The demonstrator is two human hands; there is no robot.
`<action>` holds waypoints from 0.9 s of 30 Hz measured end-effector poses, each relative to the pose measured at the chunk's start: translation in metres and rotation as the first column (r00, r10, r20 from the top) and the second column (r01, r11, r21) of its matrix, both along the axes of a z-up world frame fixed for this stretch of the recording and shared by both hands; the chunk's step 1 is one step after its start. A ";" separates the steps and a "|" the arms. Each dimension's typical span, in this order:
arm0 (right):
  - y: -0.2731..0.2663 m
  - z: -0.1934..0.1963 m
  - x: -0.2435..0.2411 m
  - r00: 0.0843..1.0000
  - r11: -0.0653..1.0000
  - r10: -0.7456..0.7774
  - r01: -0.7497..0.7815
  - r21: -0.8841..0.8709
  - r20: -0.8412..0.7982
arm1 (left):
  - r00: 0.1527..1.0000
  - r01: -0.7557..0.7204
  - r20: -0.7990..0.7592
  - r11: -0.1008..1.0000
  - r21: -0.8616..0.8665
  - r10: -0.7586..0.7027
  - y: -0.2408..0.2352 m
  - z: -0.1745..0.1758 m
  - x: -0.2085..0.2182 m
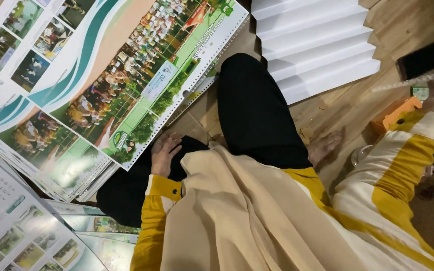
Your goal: The person sits on the floor and assembles wall calendars by inserting metal spiral rings into the punched holes at the top of the pages. They repeatedly open the rings, thread them through the holes, and close them to secure the pages.
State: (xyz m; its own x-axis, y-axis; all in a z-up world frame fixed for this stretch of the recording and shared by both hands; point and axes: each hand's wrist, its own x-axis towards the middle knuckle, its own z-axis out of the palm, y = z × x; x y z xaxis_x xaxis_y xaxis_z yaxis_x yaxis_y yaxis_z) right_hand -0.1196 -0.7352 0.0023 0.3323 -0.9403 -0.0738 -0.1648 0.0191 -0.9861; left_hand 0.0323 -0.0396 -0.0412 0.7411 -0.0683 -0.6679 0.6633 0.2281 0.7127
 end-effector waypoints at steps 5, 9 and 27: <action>0.026 -0.016 0.030 0.849 0.845 -0.496 0.520 0.125 -0.182 | 0.998 0.009 -0.062 0.999 0.042 -0.007 0.001 -0.008 0.001; -0.067 -0.129 -0.003 0.958 0.734 -0.285 0.197 -0.650 -0.032 | 1.000 0.015 -0.028 1.000 0.021 -0.015 0.000 -0.006 0.004; 0.195 -0.146 0.079 0.788 0.948 0.260 -0.099 0.301 -0.558 | 0.994 0.064 0.081 0.996 0.056 -0.068 -0.001 -0.002 -0.004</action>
